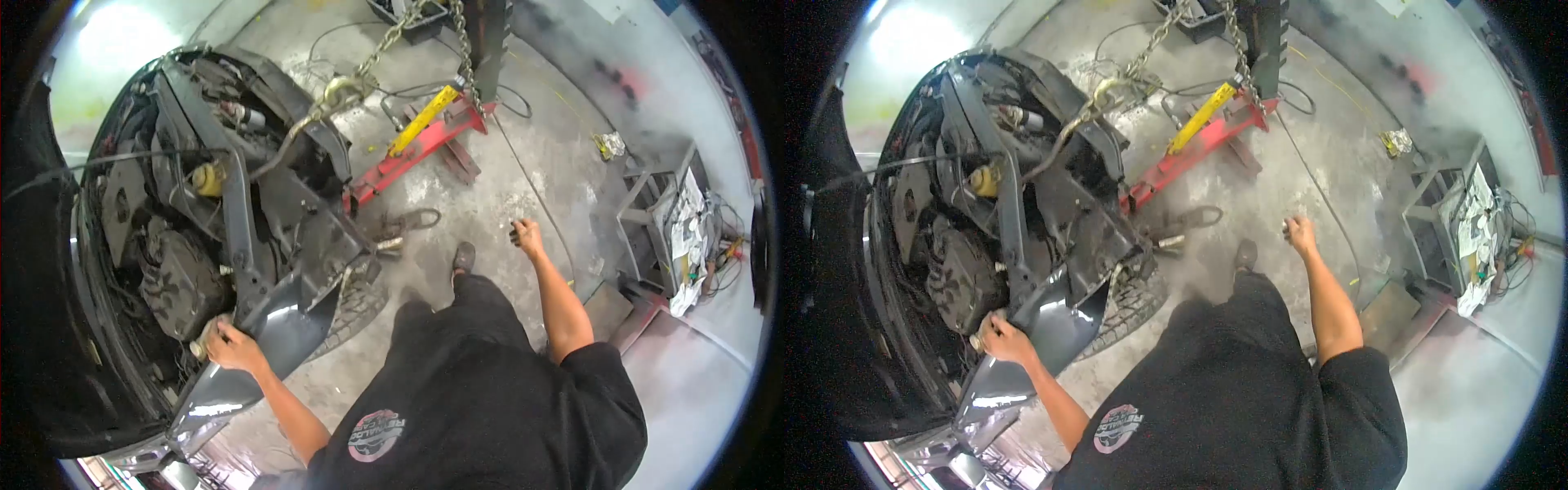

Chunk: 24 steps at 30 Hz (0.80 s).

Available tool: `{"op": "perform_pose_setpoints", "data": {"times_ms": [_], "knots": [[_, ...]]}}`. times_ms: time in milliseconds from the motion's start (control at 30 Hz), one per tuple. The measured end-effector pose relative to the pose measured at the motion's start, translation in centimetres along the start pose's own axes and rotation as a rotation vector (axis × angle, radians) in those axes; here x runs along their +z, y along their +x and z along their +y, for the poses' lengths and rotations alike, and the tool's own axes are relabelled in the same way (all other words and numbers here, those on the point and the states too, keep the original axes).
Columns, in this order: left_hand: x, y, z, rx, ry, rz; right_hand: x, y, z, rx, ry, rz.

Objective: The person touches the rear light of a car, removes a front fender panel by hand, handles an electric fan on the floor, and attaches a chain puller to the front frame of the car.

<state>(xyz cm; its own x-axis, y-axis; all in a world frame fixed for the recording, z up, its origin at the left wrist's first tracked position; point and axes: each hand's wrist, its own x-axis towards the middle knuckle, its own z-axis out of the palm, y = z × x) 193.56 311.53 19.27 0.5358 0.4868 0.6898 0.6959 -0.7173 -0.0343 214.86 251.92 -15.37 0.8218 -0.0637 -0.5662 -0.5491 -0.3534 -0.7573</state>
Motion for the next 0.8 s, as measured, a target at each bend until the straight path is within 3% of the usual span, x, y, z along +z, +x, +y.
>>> {"op": "perform_pose_setpoints", "data": {"times_ms": [333,433,500,567,600,633,667,700,800], "knots": [[-0.1,1.3,3.7,-0.148,-0.047,0.037,-2.5,-6.8,7.6,0.301,-0.104,-0.136],[1.0,1.9,12.8,-0.197,-0.560,0.006,-4.6,-7.5,7.6,0.281,-0.115,-0.132],[0.9,2.1,20.5,-0.011,-0.764,-0.234,-6.2,-6.8,7.0,0.268,-0.059,-0.038],[-1.0,3.0,27.8,0.092,-1.020,-0.799,-8.0,-5.0,7.3,0.217,-0.034,-0.037],[-1.4,2.6,30.4,0.306,-1.130,-0.983,-8.7,-4.6,6.3,0.207,0.019,-0.008],[0.5,1.1,32.3,0.700,-1.157,-1.096,-9.5,-4.5,5.0,0.201,0.078,0.017],[1.1,-1.5,34.1,1.017,-1.185,-0.829,-10.0,-3.9,4.1,0.199,0.117,0.024],[-2.7,-0.2,36.4,1.108,-1.034,-1.047,-10.8,-3.4,3.7,0.201,0.161,0.039],[-9.4,3.5,41.9,1.280,-1.217,-1.154,-13.6,-1.3,4.3,0.182,0.162,0.030]]}}
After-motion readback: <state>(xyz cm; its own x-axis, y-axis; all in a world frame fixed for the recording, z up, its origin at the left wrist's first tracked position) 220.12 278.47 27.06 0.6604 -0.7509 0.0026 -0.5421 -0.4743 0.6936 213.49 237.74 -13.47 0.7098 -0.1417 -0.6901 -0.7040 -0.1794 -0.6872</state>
